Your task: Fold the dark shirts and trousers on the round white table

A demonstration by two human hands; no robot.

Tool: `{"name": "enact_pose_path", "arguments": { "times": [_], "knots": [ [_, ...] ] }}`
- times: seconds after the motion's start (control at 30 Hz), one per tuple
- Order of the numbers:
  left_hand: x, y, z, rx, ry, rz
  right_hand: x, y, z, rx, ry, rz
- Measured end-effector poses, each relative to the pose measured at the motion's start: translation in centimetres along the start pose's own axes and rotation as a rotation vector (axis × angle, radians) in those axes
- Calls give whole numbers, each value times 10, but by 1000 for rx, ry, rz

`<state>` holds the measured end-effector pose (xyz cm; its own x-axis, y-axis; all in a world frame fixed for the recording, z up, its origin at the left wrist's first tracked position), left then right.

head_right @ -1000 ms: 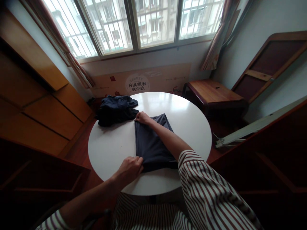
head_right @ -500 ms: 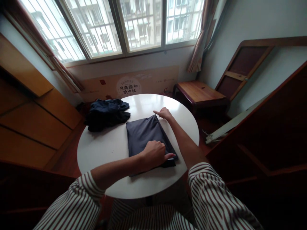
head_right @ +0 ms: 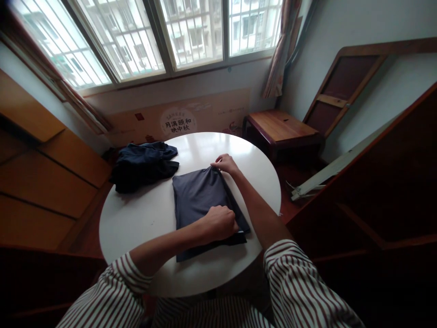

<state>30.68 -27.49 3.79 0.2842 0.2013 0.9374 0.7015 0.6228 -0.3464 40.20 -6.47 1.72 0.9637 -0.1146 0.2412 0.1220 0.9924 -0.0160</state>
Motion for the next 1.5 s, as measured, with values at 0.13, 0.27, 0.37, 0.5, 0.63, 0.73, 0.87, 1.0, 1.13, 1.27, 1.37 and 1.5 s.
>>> {"name": "enact_pose_path", "arguments": {
  "times": [0.13,0.27,0.37,0.5,0.63,0.73,0.87,1.0,1.13,1.27,1.37,1.5],
  "knots": [
    [11,-2,-3,-61,-33,-129,-6,-2,-8,-44,138,34],
    [3,-2,-2,-66,-43,-87,-7,-6,-6,-41,250,13],
    [-4,-2,-5,-79,-44,-49,-6,-10,-2,-39,321,7],
    [-7,-2,-9,-108,-54,-42,-3,-13,-4,-76,380,-12],
    [-8,0,-9,-108,-52,-44,-2,-14,-14,-158,376,-24],
    [-10,1,-9,-105,-51,-49,-6,-14,-17,-182,329,-5],
    [-13,3,-11,-109,-54,-44,-7,-11,-10,-102,304,-68],
    [-15,4,-13,-106,-53,-38,-1,-11,-7,-82,289,-106],
    [-13,2,-13,-108,-63,-42,-4,-18,-14,-203,292,118],
    [-11,0,-14,-115,-63,-53,-10,-24,-13,-208,234,289],
    [-8,0,-15,-113,-71,-82,-10,-22,-7,-138,225,236],
    [-5,0,-14,-94,-105,-133,-10,-27,-4,-145,161,282]
  ]
}}
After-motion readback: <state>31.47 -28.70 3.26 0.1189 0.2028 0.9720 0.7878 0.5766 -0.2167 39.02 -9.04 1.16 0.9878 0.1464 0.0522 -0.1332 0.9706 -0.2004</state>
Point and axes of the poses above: each hand's wrist, its own y-axis towards the middle knuckle, its own x-axis out of the back of the hand, z = x × y, the point moved 8 cm from there along y, towards the middle knuckle, and after that the axes turned 12 degrees about y, right-handed, at the moved point
